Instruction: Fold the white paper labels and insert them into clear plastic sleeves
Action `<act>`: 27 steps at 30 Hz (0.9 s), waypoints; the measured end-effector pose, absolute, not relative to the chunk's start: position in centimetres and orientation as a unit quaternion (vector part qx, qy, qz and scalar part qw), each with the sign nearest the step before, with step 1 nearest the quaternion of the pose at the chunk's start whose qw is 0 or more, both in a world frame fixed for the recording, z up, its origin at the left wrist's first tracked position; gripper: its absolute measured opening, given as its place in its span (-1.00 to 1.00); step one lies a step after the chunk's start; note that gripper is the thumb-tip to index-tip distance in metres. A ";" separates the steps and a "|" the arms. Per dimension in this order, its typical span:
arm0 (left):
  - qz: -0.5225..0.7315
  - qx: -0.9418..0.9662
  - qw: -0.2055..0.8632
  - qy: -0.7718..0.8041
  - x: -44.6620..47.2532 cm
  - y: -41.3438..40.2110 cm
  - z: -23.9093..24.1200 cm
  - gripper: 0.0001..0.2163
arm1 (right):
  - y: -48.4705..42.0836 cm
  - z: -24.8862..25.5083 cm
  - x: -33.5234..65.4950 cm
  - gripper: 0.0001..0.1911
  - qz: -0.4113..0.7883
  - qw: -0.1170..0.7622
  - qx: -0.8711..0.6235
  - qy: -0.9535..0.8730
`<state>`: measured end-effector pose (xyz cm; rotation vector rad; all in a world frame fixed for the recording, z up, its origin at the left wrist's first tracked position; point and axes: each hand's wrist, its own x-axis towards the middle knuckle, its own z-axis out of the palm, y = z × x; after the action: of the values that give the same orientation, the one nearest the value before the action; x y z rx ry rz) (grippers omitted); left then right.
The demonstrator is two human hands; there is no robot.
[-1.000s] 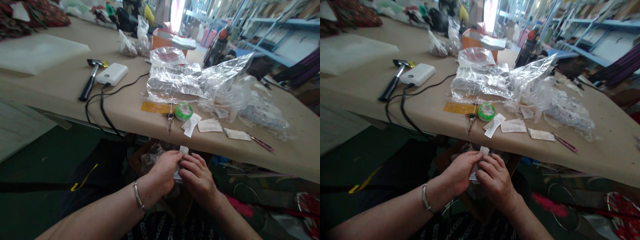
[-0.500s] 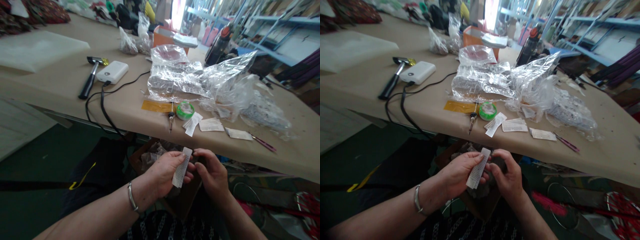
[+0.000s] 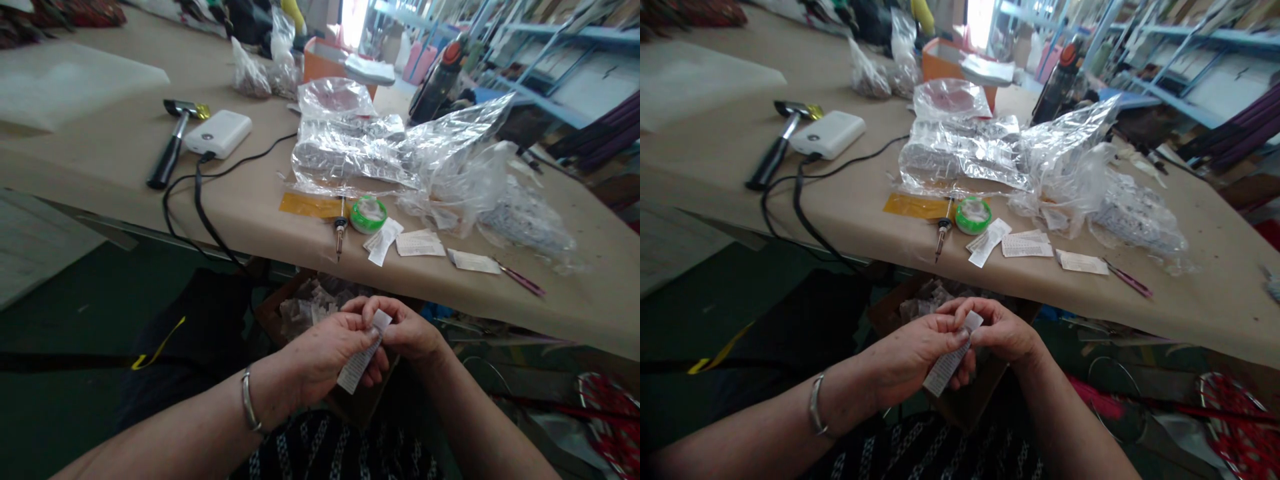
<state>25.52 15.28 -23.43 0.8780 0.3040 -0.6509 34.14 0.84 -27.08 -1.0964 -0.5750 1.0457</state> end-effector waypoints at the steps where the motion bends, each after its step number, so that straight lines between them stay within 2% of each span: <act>1: -0.313 0.422 0.840 0.136 25.5 15.3 -23.5 -0.75 | 0.8 -26.9 34.2 -0.68 0.467 0.683 -0.495 -0.265; 4: -0.316 0.423 0.840 0.127 25.5 15.6 -23.7 -0.75 | 0.7 -26.0 34.3 -0.64 0.456 0.653 -0.533 -0.286; 6: -0.301 0.414 0.848 0.138 25.6 15.8 -23.7 -0.77 | 0.6 -25.2 34.0 -0.56 0.408 0.623 -0.597 -0.297; 8: -0.278 0.410 0.855 0.153 25.7 16.0 -23.6 -0.78 | 0.6 -24.5 33.4 -0.53 0.297 0.585 -0.689 -0.309; 11: -0.254 0.411 0.859 0.172 25.8 16.1 -23.6 -0.79 | 0.7 -24.1 32.5 -0.60 0.100 0.491 -0.800 -0.330; 13: -0.247 0.410 0.860 0.179 25.8 16.1 -23.6 -0.80 | 0.9 -24.1 32.0 -0.64 0.032 0.429 -0.834 -0.346; 17: -0.237 0.408 0.863 0.183 25.7 16.1 -23.7 -0.82 | 1.5 -24.4 31.6 -0.68 0.007 0.383 -0.849 -0.364; 27: -0.234 0.405 0.863 0.191 25.7 16.1 -23.6 -0.85 | 2.1 -24.7 31.3 -0.68 0.035 0.399 -0.847 -0.349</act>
<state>25.71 16.08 -23.63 0.8490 0.4001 -0.4901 31.29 2.07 -24.69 -2.1445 -0.8825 0.0893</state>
